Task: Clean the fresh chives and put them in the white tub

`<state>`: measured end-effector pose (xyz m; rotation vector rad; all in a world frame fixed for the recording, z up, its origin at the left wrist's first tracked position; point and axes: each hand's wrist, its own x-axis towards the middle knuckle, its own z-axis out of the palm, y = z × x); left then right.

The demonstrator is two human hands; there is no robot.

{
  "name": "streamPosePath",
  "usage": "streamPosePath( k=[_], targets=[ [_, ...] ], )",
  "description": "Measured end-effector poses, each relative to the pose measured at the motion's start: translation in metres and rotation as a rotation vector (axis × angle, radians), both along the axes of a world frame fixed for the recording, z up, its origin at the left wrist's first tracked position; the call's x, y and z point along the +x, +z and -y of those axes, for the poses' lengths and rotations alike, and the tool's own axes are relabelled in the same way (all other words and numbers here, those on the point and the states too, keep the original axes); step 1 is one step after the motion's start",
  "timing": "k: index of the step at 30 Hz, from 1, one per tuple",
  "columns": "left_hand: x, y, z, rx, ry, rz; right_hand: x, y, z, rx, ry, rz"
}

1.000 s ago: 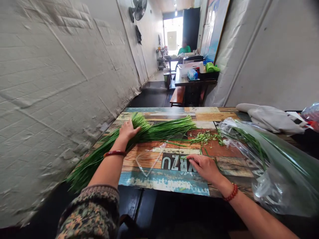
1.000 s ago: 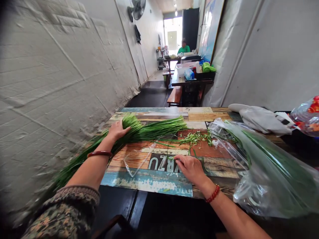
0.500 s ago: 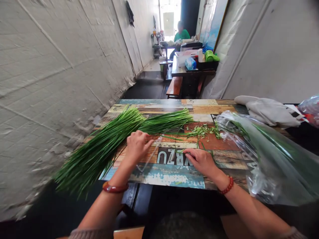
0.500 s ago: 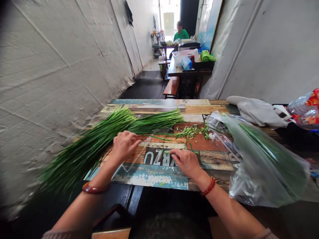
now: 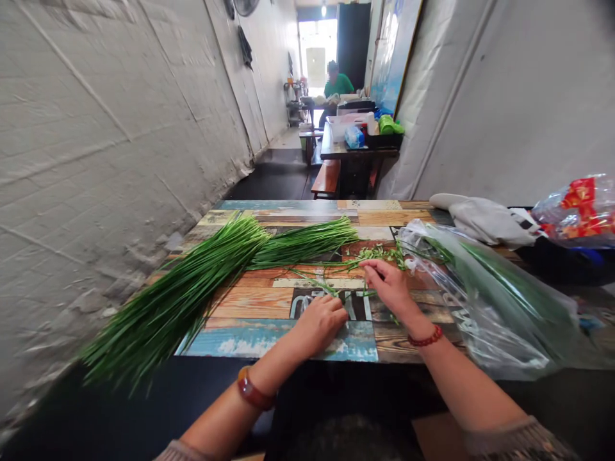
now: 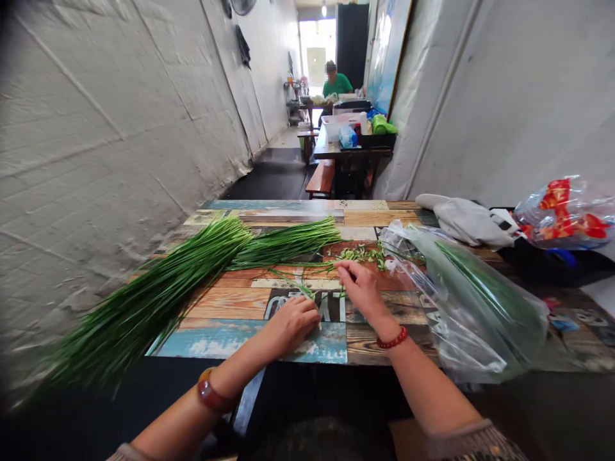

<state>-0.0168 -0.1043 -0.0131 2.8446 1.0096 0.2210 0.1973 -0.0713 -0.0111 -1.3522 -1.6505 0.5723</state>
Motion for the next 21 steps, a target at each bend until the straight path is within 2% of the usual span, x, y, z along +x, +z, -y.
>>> streamPosePath(
  k=[5, 9, 11, 15, 18, 21],
  targets=[
    [0.029, 0.007, -0.032, -0.023, 0.059, 0.086, 0.014, 0.008, -0.042, 0.142, 0.037, 0.173],
    [0.038, 0.021, -0.059, -0.215, 0.017, 0.326, 0.012, 0.007, -0.068, 0.126, 0.057, 0.331],
    [0.035, 0.027, -0.075, -0.299, 0.124, 0.576, 0.011, 0.007, -0.073, 0.124, 0.075, 0.42],
    [0.02, 0.032, -0.107, -0.425, 0.446, 1.059, 0.014, 0.005, -0.073, 0.126, 0.096, 0.568],
    [0.011, 0.024, -0.121, -0.459, 0.547, 1.192, 0.018, 0.002, -0.072, 0.121, 0.09, 0.65],
    [0.009, 0.011, -0.122, -0.421, 0.588, 1.142, 0.02, 0.002, -0.072, 0.134, 0.099, 0.712]
  ],
)
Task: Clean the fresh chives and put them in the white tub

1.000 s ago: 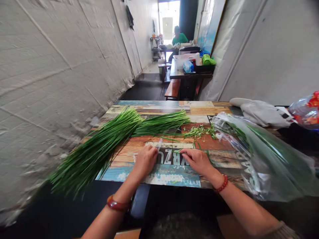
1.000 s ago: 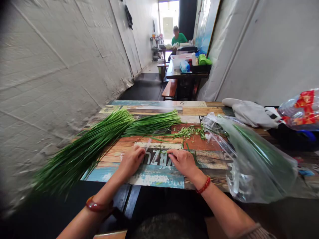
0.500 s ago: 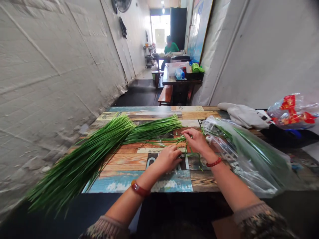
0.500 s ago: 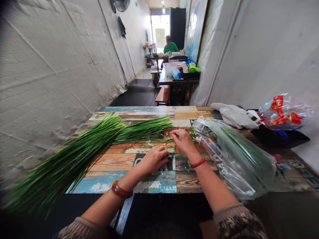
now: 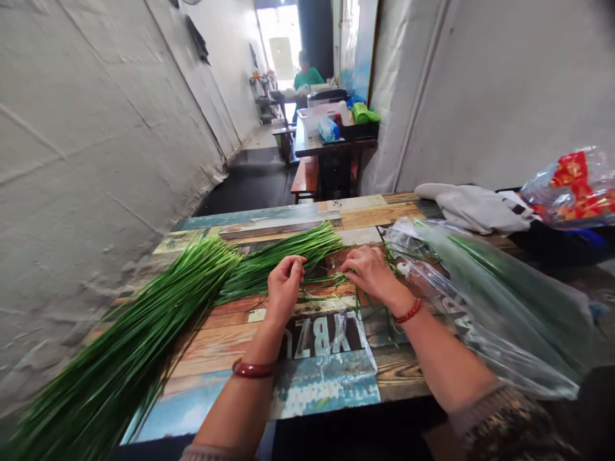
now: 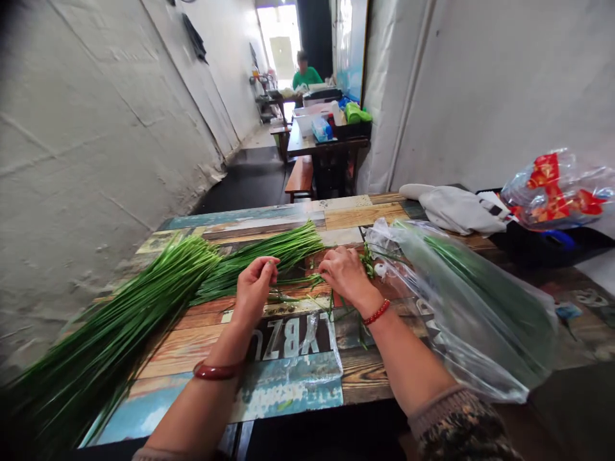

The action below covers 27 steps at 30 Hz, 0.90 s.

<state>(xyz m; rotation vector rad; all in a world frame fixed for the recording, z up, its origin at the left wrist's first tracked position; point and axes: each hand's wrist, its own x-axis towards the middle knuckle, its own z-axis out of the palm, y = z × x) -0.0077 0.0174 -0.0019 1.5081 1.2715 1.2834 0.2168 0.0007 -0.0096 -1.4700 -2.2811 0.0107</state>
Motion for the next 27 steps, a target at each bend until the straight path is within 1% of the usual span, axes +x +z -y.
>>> streamPosePath(
  k=[1, 3, 6, 8, 11, 14, 17, 19, 20, 22, 24, 25, 27],
  targets=[
    [0.001, -0.003, 0.001, 0.022, -0.008, -0.065, 0.0, 0.001, 0.0, 0.003, 0.005, 0.013],
    [0.003, -0.006, 0.006, 0.125, -0.037, -0.224, -0.002, 0.006, 0.001, 0.018, 0.008, 0.006],
    [0.007, -0.001, 0.014, 0.322, -0.04, -0.44, -0.006, 0.017, 0.007, 0.062, 0.009, -0.101],
    [0.009, 0.004, 0.018, 0.377, -0.015, -0.568, -0.009, 0.022, 0.012, 0.087, 0.022, -0.178],
    [0.01, 0.007, 0.022, 0.394, -0.002, -0.711, -0.012, 0.024, 0.017, 0.13, 0.032, -0.236],
    [0.009, 0.006, 0.022, 0.372, -0.058, -0.739, -0.016, 0.02, 0.019, 0.16, 0.026, -0.271],
    [0.008, 0.004, 0.018, 0.351, -0.131, -0.701, -0.019, 0.015, 0.018, 0.164, 0.026, -0.325],
    [0.006, 0.003, 0.015, 0.34, -0.15, -0.66, -0.018, 0.01, 0.014, 0.161, -0.007, -0.433],
    [0.006, 0.002, 0.014, 0.327, -0.146, -0.639, -0.016, 0.008, 0.012, 0.156, -0.047, -0.516],
    [0.004, 0.002, 0.012, 0.292, -0.129, -0.6, -0.012, 0.003, 0.007, 0.129, -0.152, -0.693],
    [0.004, 0.002, 0.012, 0.261, -0.12, -0.574, -0.008, 0.0, 0.004, 0.073, -0.216, -0.818],
    [0.004, 0.002, 0.012, 0.253, -0.119, -0.573, -0.008, 0.0, 0.003, 0.038, -0.213, -0.848],
    [0.004, 0.002, 0.013, 0.253, -0.116, -0.598, -0.011, 0.0, 0.004, -0.019, -0.149, -0.846]
  ],
)
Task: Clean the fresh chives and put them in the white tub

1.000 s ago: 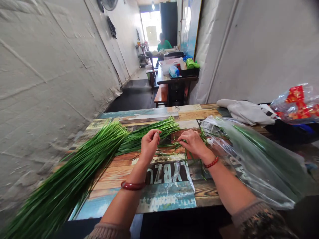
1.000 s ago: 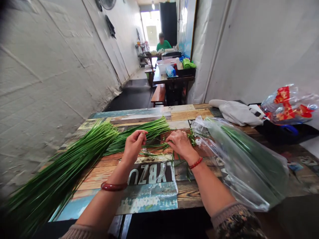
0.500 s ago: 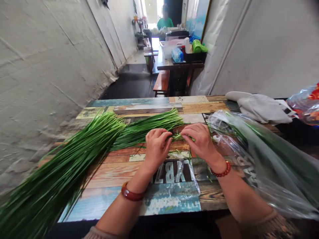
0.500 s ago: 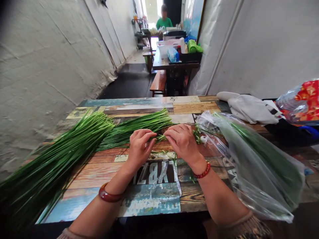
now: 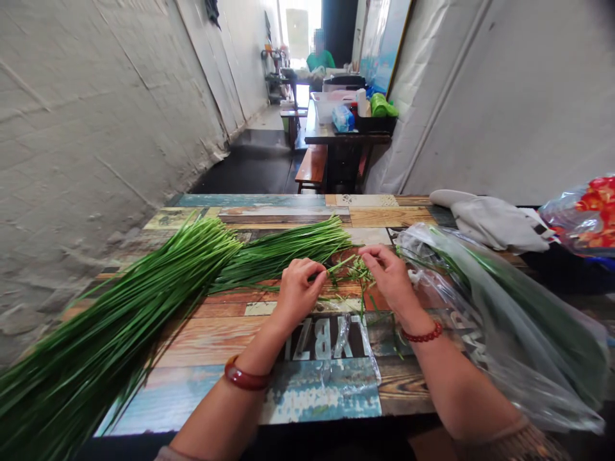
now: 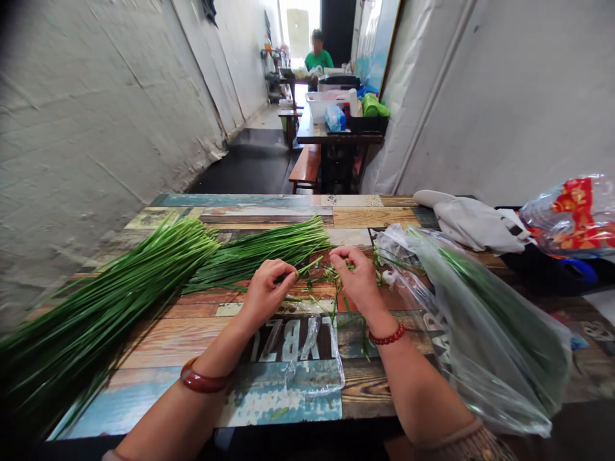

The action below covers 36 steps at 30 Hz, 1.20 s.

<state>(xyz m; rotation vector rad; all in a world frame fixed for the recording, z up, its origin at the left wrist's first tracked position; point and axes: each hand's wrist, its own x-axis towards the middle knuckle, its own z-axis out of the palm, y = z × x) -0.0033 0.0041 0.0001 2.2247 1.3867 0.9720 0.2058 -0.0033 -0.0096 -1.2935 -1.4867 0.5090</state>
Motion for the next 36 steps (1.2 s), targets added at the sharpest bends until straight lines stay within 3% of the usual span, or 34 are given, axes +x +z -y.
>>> streamPosePath(
  k=[4, 11, 17, 24, 28, 32, 36],
  targets=[
    [0.002, -0.001, 0.002, 0.069, -0.028, -0.076, -0.017, 0.001, 0.005, 0.062, 0.154, 0.088],
    [0.003, -0.003, 0.003, 0.131, -0.038, -0.101, -0.02, -0.004, 0.004, 0.134, 0.177, 0.193],
    [-0.001, 0.001, 0.0, 0.163, 0.05, -0.14, 0.001, -0.004, -0.003, 0.149, 0.064, 0.409],
    [-0.004, -0.001, 0.0, 0.225, 0.048, -0.208, 0.029, -0.009, -0.005, 0.003, -0.081, 0.591],
    [-0.003, -0.003, 0.001, 0.241, 0.038, -0.235, 0.024, -0.002, -0.002, 0.115, -0.107, 0.545],
    [-0.002, -0.004, 0.002, 0.238, 0.027, -0.259, 0.005, 0.006, 0.005, 0.277, 0.019, 0.519],
    [0.0, -0.005, 0.003, 0.229, -0.003, -0.254, -0.007, 0.007, 0.011, 0.254, 0.133, 0.65]
  ],
)
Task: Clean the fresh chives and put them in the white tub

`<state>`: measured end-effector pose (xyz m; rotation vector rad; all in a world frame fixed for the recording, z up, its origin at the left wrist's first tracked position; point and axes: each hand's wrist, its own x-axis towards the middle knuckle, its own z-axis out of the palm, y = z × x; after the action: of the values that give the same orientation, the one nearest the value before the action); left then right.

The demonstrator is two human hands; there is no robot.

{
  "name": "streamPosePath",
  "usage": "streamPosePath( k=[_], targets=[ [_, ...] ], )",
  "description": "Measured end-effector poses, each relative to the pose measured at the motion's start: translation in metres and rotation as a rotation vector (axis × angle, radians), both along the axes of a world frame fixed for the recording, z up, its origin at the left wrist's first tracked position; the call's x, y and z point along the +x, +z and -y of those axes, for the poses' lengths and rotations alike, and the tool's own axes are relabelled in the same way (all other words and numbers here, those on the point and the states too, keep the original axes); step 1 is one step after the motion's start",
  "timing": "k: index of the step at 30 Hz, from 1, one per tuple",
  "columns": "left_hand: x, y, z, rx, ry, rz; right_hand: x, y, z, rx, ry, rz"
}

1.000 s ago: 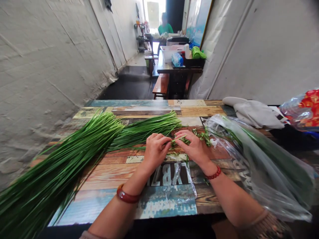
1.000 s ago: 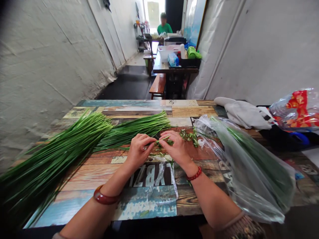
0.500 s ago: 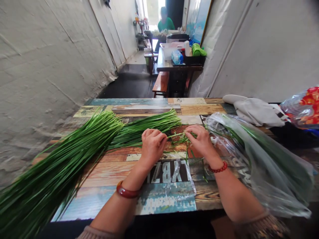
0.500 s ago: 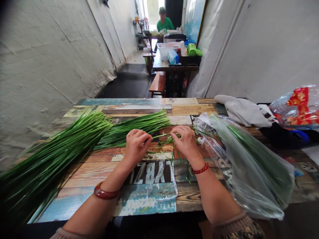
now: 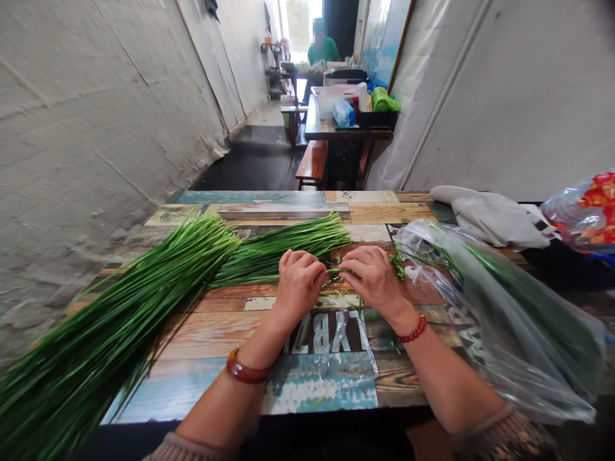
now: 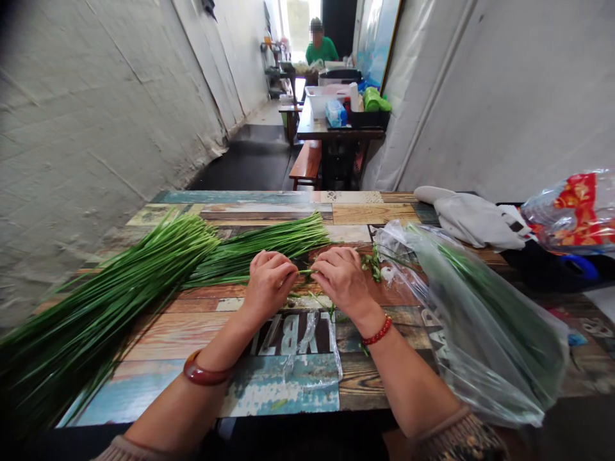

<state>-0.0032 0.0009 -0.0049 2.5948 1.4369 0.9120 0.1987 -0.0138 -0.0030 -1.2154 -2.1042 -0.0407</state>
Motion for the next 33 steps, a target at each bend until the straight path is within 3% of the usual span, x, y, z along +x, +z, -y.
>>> streamPosePath(
  k=[3, 7, 12, 17, 22, 26, 30, 33],
  targets=[
    [0.001, 0.0, -0.001, -0.043, -0.026, 0.043, -0.003, -0.003, 0.0, -0.031, 0.004, -0.087],
    [0.003, -0.001, -0.002, -0.066, -0.032, 0.108, -0.01, -0.008, -0.003, -0.135, 0.041, -0.403],
    [0.003, -0.001, -0.001, -0.053, -0.016, 0.119, -0.008, -0.023, -0.009, -0.313, -0.13, -0.68],
    [0.0, -0.002, -0.003, -0.039, 0.006, 0.128, 0.015, -0.03, -0.018, -0.221, -0.247, -0.656],
    [-0.001, -0.001, -0.004, -0.022, 0.019, 0.133, 0.028, -0.018, -0.02, -0.136, -0.141, -0.43],
    [-0.001, -0.001, -0.003, -0.014, 0.005, 0.11, 0.022, -0.01, -0.013, 0.006, -0.173, -0.267],
    [-0.001, -0.001, -0.002, 0.008, 0.029, 0.071, 0.016, -0.009, -0.011, 0.072, -0.203, -0.296],
    [0.0, 0.0, 0.0, 0.048, 0.041, 0.021, 0.014, -0.012, -0.013, 0.029, -0.152, -0.329]
  ],
)
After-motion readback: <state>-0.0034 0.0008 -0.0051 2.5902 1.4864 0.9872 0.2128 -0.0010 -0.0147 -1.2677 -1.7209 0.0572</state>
